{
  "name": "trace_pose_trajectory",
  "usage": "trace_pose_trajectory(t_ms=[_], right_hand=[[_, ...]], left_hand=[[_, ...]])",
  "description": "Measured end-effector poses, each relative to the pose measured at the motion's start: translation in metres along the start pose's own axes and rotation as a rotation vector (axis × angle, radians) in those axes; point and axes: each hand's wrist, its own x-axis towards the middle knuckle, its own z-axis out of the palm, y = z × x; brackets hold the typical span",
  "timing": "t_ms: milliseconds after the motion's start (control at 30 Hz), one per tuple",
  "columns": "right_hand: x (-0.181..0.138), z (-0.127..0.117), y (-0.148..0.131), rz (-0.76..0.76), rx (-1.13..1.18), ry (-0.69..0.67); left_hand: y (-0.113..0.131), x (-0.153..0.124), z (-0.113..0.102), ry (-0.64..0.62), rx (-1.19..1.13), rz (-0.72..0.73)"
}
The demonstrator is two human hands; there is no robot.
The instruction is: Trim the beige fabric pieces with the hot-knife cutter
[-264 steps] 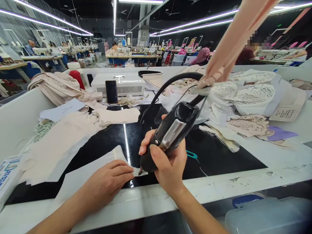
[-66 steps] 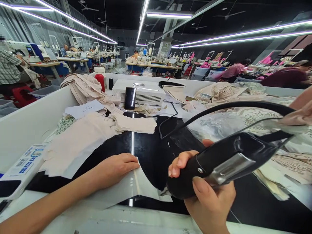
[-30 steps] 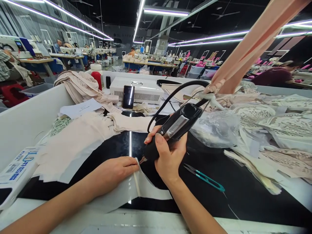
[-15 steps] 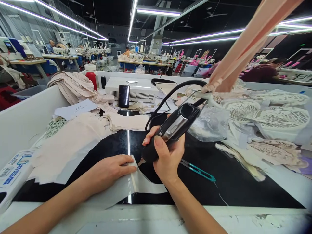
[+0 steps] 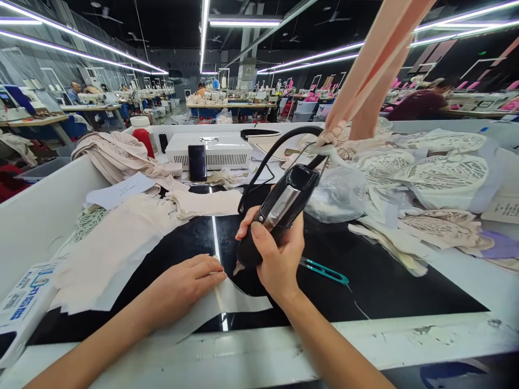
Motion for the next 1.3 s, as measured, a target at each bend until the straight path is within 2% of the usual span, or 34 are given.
trace_pose_trajectory(t_ms=[233,533,900,1167,1300], right_hand=[[-0.003,0.001,-0.003,0.009,-0.008,-0.002],[-0.006,0.008,-0.005,0.048,-0.024,-0.012],[-0.009,0.008,-0.007,0.079,-0.046,-0.011],[-0.010,-0.011,-0.025,0.023,-0.025,0.015],[-0.018,-0.023,-0.033,0.025,-0.067,0.019]], left_hand=[[0.011,0.003,0.004,-0.102,-0.113,-0.071],[0.011,-0.002,0.005,-0.045,-0.096,-0.070],[0.010,-0.005,0.007,-0.059,-0.120,-0.088],[0.011,-0.002,-0.002,-0.036,-0.118,-0.062],[0.020,0.006,-0.006,-0.010,-0.145,-0.113]])
